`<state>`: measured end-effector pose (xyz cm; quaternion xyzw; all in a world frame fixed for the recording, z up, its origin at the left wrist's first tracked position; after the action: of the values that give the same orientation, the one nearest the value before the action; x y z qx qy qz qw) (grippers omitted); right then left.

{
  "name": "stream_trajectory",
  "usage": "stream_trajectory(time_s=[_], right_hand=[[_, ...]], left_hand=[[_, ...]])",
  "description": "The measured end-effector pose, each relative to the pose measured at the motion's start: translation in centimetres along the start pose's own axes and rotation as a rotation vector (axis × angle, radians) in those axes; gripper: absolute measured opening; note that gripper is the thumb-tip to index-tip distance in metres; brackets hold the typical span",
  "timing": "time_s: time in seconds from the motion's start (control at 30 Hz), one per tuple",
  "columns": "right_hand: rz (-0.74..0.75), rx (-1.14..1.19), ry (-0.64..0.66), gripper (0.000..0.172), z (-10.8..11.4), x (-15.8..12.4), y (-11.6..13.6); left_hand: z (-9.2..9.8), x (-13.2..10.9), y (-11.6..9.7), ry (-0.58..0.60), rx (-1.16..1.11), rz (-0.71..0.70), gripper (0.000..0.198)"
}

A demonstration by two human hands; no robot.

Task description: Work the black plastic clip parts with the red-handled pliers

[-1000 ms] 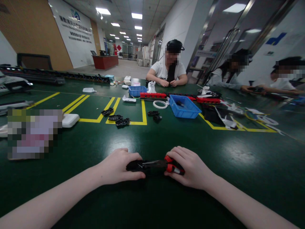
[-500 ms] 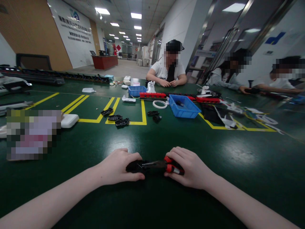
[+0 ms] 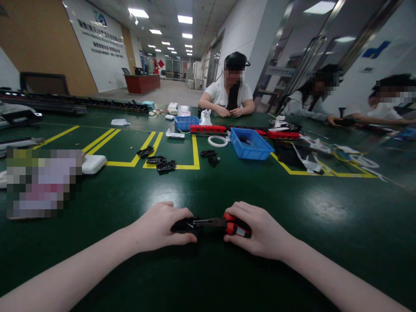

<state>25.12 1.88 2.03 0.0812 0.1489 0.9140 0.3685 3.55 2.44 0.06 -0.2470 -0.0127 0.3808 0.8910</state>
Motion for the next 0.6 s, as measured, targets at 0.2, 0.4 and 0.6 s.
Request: stream_trajectory(time_s=[0.2,0.4,0.6], right_hand=[[0.024,-0.039,-0.031,0.031,0.08,-0.01,0.09],[0.085,-0.196,-0.137,0.036,0.25,-0.26,0.27],[0.121,-0.269,-0.173,0.036,0.25,-0.42,0.40]], left_hand=[[0.27,-0.09,-0.35,-0.012,0.000,-0.028,0.038],[0.11,-0.10,-0.18,-0.008,-0.015,-0.033,0.039],[-0.09,0.08,0.17,0.007,-0.015,-0.026,0.039]])
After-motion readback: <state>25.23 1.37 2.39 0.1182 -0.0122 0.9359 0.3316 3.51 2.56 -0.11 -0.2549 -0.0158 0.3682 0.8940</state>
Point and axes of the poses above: each hand's wrist, its own x-axis towards the middle knuckle, its own z-axis out of the back of the hand, y = z × x, the point moved 5 cm from there along x, towards the middle knuckle, and after that the axes turned 8 degrees about y, right-handed, at the moved point
